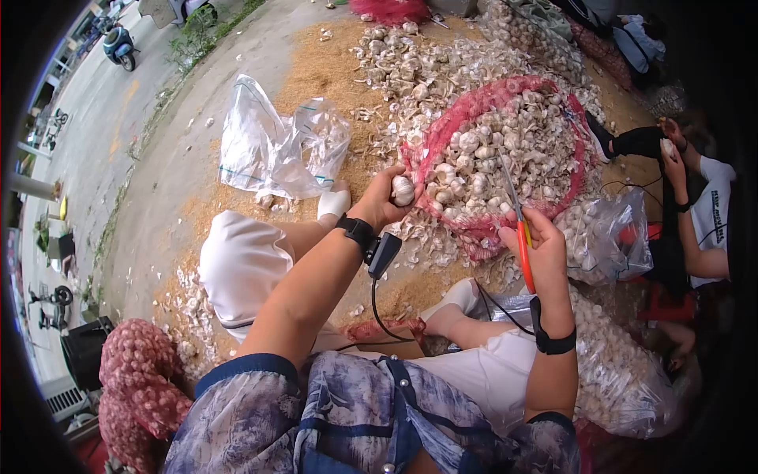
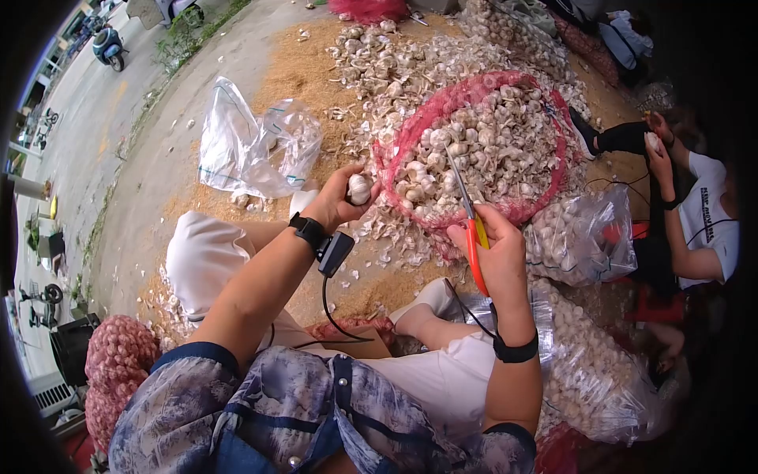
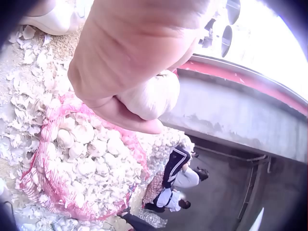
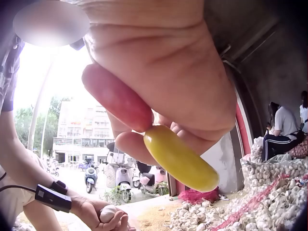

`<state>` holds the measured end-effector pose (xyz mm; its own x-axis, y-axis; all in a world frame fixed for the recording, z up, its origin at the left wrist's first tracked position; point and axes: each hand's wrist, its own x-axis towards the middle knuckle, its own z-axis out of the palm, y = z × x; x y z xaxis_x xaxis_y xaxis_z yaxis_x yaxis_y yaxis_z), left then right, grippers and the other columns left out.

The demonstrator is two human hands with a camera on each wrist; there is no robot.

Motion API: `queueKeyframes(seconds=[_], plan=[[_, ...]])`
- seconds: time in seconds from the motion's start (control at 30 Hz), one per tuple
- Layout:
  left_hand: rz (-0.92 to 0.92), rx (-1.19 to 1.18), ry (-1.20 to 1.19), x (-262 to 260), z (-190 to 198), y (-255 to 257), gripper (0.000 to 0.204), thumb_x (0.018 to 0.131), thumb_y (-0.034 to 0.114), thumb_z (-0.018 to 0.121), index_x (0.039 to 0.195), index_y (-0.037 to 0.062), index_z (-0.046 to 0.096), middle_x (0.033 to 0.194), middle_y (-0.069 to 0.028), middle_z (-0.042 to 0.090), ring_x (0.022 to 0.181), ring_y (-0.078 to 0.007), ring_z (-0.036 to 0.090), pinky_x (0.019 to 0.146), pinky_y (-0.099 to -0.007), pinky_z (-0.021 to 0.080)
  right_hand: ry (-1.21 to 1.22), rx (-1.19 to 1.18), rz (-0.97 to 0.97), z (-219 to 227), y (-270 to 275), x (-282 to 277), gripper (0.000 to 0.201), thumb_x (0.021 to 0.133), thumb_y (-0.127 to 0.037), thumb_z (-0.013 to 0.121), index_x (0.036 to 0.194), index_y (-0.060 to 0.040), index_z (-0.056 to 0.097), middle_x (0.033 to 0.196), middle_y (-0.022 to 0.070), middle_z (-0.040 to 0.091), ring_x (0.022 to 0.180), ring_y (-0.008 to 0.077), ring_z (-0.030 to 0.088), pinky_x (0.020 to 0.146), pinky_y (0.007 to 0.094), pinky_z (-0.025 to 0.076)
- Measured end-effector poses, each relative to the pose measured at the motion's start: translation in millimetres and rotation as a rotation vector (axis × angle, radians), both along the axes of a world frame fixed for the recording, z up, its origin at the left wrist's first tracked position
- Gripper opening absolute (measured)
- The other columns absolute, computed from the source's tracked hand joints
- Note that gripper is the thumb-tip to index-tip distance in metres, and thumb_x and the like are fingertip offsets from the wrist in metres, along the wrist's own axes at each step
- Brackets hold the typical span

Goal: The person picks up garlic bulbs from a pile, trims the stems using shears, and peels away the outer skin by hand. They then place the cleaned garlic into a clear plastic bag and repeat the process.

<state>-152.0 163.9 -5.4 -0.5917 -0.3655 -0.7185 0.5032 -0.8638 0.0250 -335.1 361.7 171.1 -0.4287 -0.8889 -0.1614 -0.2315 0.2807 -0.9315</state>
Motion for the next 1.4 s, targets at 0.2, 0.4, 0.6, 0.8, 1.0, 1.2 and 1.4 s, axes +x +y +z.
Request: queueKeyframes(seconds=[0.2,0.4,0.6,0.8,1.0,1.2,1.4], plan=[[0.767,-0.11,0.015,72,-62,-75,0.061,0.093,0.04,0.056,0.132,-0.0035,0.037,0.126,-0.0286,0.048,0.112,-0.0426,0.056,0.093,-0.0461,0.055,-0.011,0.088,-0.076,5,2,-10,0.037,0.082,-0.004,0.074,0.114,0.0062,0.059,0.095,0.0047,0.066,0.082,0.0067,0.061,0.073,0.0213,0.052],[0.265,-0.186,-0.407,45,-45,-62,0.05,0.094,0.021,0.053,0.133,-0.0035,0.034,0.127,-0.0244,0.047,0.108,-0.0362,0.059,0.088,-0.0403,0.058,-0.026,0.081,-0.08,3,-4,-23,0.033,0.084,-0.007,0.073,0.112,0.0033,0.061,0.089,0.0039,0.066,0.074,0.005,0.06,0.063,0.0187,0.051],[-0.354,-0.597,-0.512,-35,-39,-21,0.044,0.091,0.009,0.055,0.132,-0.0021,0.042,0.108,-0.0151,0.059,0.091,-0.028,0.066,0.076,-0.0341,0.059,-0.122,-0.017,-0.182,33,0,-25,0.025,0.088,-0.016,0.068,0.11,-0.0041,0.061,0.073,-0.0014,0.058,0.051,0.0014,0.049,0.044,0.0151,0.036],[-0.913,-1.575,-0.867,-96,-80,-15,0.051,0.081,0.014,0.063,0.13,0.002,0.052,0.125,-0.0197,0.058,0.111,-0.0322,0.06,0.095,-0.0374,0.048,-0.124,-0.055,-0.276,43,11,-32,0.022,0.09,-0.009,0.064,0.111,-0.0037,0.059,0.073,-0.0001,0.057,0.052,0.0022,0.048,0.045,0.0153,0.036],[-0.965,-1.815,-1.004,-151,-119,-15,0.052,0.077,0.019,0.064,0.123,-0.0009,0.05,0.134,-0.0239,0.046,0.123,-0.039,0.047,0.103,-0.0426,0.041,-0.057,-0.036,-0.334,50,20,-41,0.028,0.085,-0.004,0.067,0.112,-0.0019,0.059,0.073,-0.0015,0.057,0.055,0.0018,0.049,0.048,0.0155,0.036],[-0.955,-1.517,-1.283,-172,-121,-13,0.07,0.074,0.03,0.073,0.129,0.0,0.042,0.135,-0.0217,0.036,0.123,-0.0431,0.036,0.106,-0.0472,0.034,-0.064,0.01,-0.331,48,21,-46,0.039,0.079,0.003,0.071,0.117,0.002,0.059,0.076,-0.0019,0.06,0.068,0.0011,0.053,0.063,0.016,0.043],[-1.078,-1.581,-1.308,-171,-139,-24,0.062,0.073,0.036,0.076,0.122,0.0049,0.055,0.132,-0.0225,0.039,0.122,-0.0418,0.036,0.103,-0.0452,0.036,-0.053,0.043,-0.329,49,16,-45,0.04,0.079,0.002,0.072,0.117,0.003,0.059,0.078,-0.0017,0.06,0.07,0.0013,0.053,0.063,0.0157,0.043]])
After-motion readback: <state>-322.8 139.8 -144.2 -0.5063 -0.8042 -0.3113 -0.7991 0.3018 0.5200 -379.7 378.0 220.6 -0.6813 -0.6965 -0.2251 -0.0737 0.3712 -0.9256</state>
